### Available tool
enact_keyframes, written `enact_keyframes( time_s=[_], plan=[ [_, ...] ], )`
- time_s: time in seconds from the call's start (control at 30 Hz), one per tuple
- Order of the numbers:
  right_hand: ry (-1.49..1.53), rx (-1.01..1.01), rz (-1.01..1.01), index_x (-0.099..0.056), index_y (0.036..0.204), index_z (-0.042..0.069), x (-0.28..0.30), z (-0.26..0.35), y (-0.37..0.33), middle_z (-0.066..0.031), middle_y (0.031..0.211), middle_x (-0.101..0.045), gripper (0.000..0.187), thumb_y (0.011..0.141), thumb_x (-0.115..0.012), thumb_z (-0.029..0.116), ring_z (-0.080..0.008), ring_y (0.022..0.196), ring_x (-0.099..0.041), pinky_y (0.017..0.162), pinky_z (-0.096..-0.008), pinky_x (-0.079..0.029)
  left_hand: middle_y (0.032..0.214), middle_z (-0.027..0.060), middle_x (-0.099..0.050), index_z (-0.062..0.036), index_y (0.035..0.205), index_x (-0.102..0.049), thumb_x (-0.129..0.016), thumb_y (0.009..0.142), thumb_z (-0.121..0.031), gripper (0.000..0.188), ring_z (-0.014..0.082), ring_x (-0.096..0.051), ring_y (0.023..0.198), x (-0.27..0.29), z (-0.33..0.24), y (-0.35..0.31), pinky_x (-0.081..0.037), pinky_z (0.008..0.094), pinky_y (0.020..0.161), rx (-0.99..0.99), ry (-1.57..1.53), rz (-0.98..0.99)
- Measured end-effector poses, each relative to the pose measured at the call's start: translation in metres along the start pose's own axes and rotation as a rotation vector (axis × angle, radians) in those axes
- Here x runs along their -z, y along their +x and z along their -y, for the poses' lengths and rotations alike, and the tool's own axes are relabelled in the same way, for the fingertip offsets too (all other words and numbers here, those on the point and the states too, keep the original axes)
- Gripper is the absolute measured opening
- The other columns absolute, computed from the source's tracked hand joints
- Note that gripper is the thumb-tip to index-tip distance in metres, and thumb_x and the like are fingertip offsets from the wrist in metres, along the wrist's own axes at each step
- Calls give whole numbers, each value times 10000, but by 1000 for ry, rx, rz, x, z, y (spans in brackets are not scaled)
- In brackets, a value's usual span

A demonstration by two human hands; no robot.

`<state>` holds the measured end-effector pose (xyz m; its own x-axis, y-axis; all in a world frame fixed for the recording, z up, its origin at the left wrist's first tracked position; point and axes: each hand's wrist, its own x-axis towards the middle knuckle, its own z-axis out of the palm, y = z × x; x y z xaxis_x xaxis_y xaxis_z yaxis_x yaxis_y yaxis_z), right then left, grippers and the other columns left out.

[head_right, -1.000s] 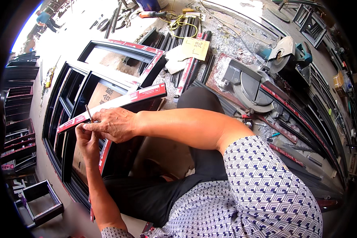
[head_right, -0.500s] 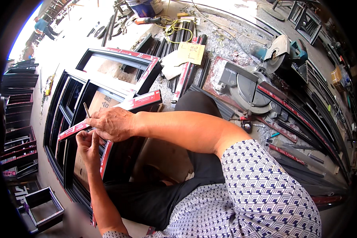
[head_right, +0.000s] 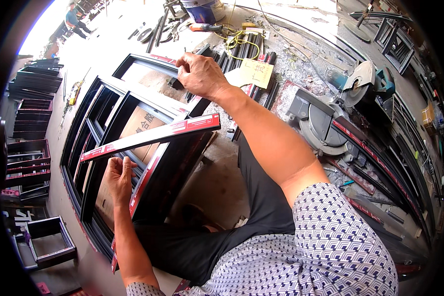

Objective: The person assembles a window frame by hand, fitting red protective strips and metal components into the frame slots. They repeatedly align and press parts into place, then move to a different area to handle additional frame pieces and small hardware.

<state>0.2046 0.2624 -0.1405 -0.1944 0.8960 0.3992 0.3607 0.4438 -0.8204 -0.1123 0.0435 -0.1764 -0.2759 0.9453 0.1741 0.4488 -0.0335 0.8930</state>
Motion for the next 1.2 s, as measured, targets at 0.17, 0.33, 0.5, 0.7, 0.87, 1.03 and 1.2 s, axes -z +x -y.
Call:
enact_keyframes(
  time_s=[0.17, 0.33, 0.5, 0.7, 0.87, 1.03, 1.2],
  plan=[
    [14, -62, 61, -702, 1133, 22, 4, -25, 8, -113, 1003, -775, 192, 969, -664, 115, -177, 928, -732, 879, -332, -574, 816, 26, -681, -58, 967, -547, -687, 1085, -188, 224, 50, -597, 680, 0, 6, 0, -476, 215, 592, 1, 44, 14],
    [-59, -103, 83, -614, 1070, 39, -17, -44, 12, -121, 903, -729, 209, 922, -720, 142, -238, 863, -723, 832, -370, -568, 821, 31, -695, -74, 990, -548, -676, 1093, -202, 208, 49, -584, 687, 1, 13, 1, -468, 219, 602, 22, 121, 43],
    [-151, -142, 216, -633, 971, 31, -26, -51, 14, -147, 898, -718, 206, 863, -746, 166, -292, 872, -725, 824, -392, -566, 809, 31, -691, -64, 995, -561, -662, 1100, -212, 208, 50, -575, 668, -1, 10, 0, -464, 222, 594, 50, 123, 49],
    [-186, -167, 306, -634, 1142, 48, -42, -58, 12, -244, 1048, -741, 263, 902, -629, 154, -404, 1049, -723, 928, -435, -551, 795, 26, -677, -55, 1002, -577, -638, 1113, -232, 218, 49, -558, 650, -3, 6, -1, -457, 223, 588, 71, 142, 61],
    [-68, -171, 238, -659, 1153, 79, -38, -42, 10, -232, 1022, -751, 242, 931, -591, 150, -408, 1035, -728, 910, -456, -558, 771, 40, -678, -15, 992, -597, -634, 1115, -240, 259, 69, -572, 635, -3, 6, -1, -474, 256, 578, 67, 135, 41],
    [-96, 6, 210, -743, 1073, 72, -37, -50, 6, -161, 933, -753, 227, 947, -572, 154, -354, 931, -742, 849, -435, -568, 795, 23, -675, -44, 1011, -600, -614, 1124, -229, 217, 50, -558, 642, -4, 9, 1, -457, 227, 583, 74, 147, 70],
    [-195, 52, 253, -764, 1066, 79, -37, -35, -4, -185, 969, -771, 246, 963, -564, 177, -378, 986, -743, 895, -464, -573, 794, 22, -680, -34, 1017, -618, -632, 1112, -206, 196, 59, -568, 654, -3, 9, 1, -468, 245, 595, 94, 169, 72]
  ],
)
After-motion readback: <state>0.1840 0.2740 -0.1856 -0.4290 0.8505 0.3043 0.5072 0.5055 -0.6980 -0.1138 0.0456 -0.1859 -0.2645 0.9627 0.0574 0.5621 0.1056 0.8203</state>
